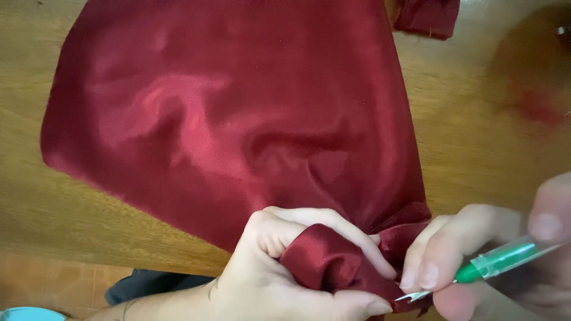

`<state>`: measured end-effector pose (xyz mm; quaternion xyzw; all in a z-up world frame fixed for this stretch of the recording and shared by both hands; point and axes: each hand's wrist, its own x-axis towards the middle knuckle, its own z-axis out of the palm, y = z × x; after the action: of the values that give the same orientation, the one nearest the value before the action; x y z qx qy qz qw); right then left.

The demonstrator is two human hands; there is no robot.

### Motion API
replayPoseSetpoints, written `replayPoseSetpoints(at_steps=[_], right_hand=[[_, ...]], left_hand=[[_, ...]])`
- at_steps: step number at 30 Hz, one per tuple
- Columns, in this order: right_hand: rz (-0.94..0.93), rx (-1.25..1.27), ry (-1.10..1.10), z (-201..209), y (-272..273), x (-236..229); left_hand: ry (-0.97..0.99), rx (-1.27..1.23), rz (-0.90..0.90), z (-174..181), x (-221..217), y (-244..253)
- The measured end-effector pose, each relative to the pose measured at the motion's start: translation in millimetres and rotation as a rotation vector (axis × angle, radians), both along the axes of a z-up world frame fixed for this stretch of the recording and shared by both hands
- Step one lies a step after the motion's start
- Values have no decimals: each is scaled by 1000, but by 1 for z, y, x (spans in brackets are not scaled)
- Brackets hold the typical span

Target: Using a seam ripper to carefully remove stitches from a red satin fabric on a wooden table.

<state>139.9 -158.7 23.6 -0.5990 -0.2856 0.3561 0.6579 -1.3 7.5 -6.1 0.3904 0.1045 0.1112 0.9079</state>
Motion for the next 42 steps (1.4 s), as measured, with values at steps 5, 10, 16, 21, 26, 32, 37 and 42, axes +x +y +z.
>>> replayPoseSetpoints(at_steps=[5, 10, 16, 21, 26, 32, 37, 42], right_hand=[[48, 3, -38, -3, -1, 4], [128, 3, -13, 0, -1, 9], [151, 39, 30, 3, 3, 10], [165, 67, 284, 8, 17, 16], [319, 68, 328, 0, 24, 23], [394, 69, 587, -4, 25, 37], [291, 52, 488, -3, 13, 45], [126, -19, -116, -3, -5, 43]], left_hand=[[24, 48, -14, 0, 0, 1], [35, 21, -16, 2, 1, 1], [36, 3, -34, 2, 0, 2], [26, -1, -22, 2, 0, 0], [-11, 49, 16, 0, -1, -4], [66, 104, 51, 6, 2, -3], [90, 219, 83, 4, 2, -5], [51, 375, 189, 5, 4, -5]])
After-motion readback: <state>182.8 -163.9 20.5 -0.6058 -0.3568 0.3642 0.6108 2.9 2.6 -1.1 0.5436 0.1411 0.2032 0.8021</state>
